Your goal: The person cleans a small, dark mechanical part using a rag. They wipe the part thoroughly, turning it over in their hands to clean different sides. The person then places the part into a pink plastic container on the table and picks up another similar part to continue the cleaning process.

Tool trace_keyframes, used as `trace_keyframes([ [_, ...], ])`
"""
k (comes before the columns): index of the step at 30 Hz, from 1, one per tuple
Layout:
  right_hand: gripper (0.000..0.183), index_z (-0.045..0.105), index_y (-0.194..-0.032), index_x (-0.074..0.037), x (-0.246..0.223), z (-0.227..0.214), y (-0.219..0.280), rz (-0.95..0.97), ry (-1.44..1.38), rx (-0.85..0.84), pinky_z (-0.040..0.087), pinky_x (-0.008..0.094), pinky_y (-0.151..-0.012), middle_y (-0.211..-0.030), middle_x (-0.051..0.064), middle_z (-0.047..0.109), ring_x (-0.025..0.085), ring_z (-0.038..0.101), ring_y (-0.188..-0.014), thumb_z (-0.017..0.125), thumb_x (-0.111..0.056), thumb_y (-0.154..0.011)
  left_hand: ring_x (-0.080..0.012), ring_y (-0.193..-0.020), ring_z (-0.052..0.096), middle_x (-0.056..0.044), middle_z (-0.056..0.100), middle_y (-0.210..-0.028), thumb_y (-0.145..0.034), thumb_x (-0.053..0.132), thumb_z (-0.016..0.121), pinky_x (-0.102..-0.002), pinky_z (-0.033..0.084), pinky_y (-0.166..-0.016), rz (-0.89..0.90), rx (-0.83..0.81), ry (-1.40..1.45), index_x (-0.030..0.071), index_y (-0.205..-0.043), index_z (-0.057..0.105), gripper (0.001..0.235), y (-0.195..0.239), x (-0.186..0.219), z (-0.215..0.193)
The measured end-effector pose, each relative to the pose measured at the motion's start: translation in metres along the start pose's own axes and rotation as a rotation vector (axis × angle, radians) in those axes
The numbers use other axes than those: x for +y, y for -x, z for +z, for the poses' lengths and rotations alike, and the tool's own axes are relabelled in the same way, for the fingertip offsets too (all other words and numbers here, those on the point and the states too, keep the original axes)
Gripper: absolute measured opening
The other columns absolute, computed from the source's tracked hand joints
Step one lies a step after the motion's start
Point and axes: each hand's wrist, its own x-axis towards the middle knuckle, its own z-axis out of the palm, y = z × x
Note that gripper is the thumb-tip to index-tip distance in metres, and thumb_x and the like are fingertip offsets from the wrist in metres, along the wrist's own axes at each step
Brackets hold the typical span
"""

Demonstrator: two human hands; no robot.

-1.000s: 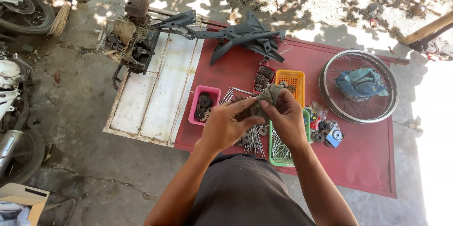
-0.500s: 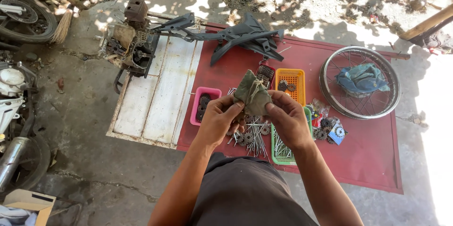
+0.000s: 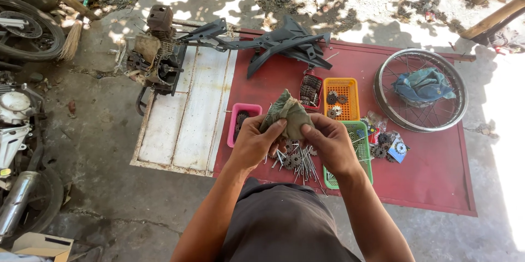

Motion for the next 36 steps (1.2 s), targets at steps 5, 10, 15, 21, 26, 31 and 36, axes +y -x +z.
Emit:
trace_keyframes([
  [5, 0.015, 0.068, -0.096, 0.009, -0.009, 0.009, 0.008, -0.004, -0.164, -0.046, 0.056, 0.039, -0.075, -0.093, 0.023, 0.065, 0.027, 0.067, -0.081, 0.067, -0.005, -0.093, -0.0242, -0.039, 0.064, -0.02, 0.061, -0.053, -0.095, 0.011, 0.071, -0.026, 0.048, -0.033, -0.069, 0.069, 0.0, -0.004, -0.081, 0.07, 0.021, 0.003, 0.001, 0.022],
  [10, 0.011, 0.066, -0.087, 0.005, 0.001, -0.003, 0.017, 0.01, -0.15, -0.057, 0.049, 0.037, -0.083, -0.108, 0.021, 0.062, 0.025, 0.062, -0.093, 0.069, -0.006, -0.09, -0.0231, -0.042, 0.067, -0.018, 0.061, -0.054, -0.083, 0.018, 0.084, -0.027, 0.05, -0.037, -0.06, 0.149, -0.183, -0.004, -0.084, 0.074, 0.025, 0.008, -0.003, 0.029],
  [15, 0.008, 0.067, -0.085, 0.006, -0.003, -0.007, 0.017, -0.042, -0.227, 0.002, 0.05, 0.033, -0.077, -0.089, 0.014, 0.062, 0.02, 0.064, -0.082, 0.072, 0.001, -0.087, -0.0159, -0.047, 0.065, -0.017, 0.064, -0.059, -0.081, 0.009, 0.083, -0.022, 0.048, -0.04, 0.027, 0.074, -0.253, -0.008, -0.091, 0.075, 0.021, 0.016, -0.008, 0.031],
  [21, 0.008, 0.072, -0.086, 0.008, 0.003, -0.029, 0.013, -0.137, -0.09, 0.049, 0.057, 0.036, -0.083, -0.085, 0.017, 0.074, 0.022, 0.071, -0.087, 0.079, 0.005, -0.083, -0.0165, -0.058, 0.069, -0.019, 0.069, -0.071, -0.086, 0.009, 0.082, -0.022, 0.054, -0.048, 0.145, 0.055, -0.274, -0.006, -0.097, 0.077, 0.019, 0.018, -0.013, 0.02],
  [26, 0.013, 0.077, -0.103, 0.0, 0.004, -0.017, 0.012, -0.094, 0.012, 0.052, 0.057, 0.042, -0.09, -0.095, 0.019, 0.076, 0.026, 0.072, -0.092, 0.074, -0.006, -0.091, -0.0152, -0.068, 0.062, -0.023, 0.071, -0.076, -0.08, 0.008, 0.086, -0.03, 0.052, -0.051, 0.249, -0.007, -0.301, -0.005, -0.102, 0.079, 0.027, 0.024, -0.003, 0.031],
  [31, 0.023, 0.077, -0.116, -0.002, -0.003, 0.003, 0.014, -0.105, 0.23, 0.066, 0.059, 0.044, -0.089, -0.1, 0.022, 0.077, 0.028, 0.074, -0.095, 0.073, -0.008, -0.094, -0.0118, -0.073, 0.059, -0.019, 0.071, -0.075, -0.083, 0.002, 0.08, -0.026, 0.051, -0.053, 0.281, 0.01, -0.274, -0.002, -0.1, 0.08, 0.018, 0.021, -0.001, 0.026],
  [36, 0.085, 0.03, -0.148, 0.001, -0.014, 0.032, 0.004, -0.128, 0.091, 0.114, 0.059, 0.042, -0.095, -0.102, 0.021, 0.067, 0.026, 0.072, -0.091, 0.083, -0.007, -0.082, -0.008, -0.062, 0.059, -0.014, 0.071, -0.068, -0.084, 0.001, 0.08, -0.025, 0.05, -0.048, 0.228, -0.021, -0.246, 0.001, -0.103, 0.081, 0.019, 0.014, -0.003, 0.011],
])
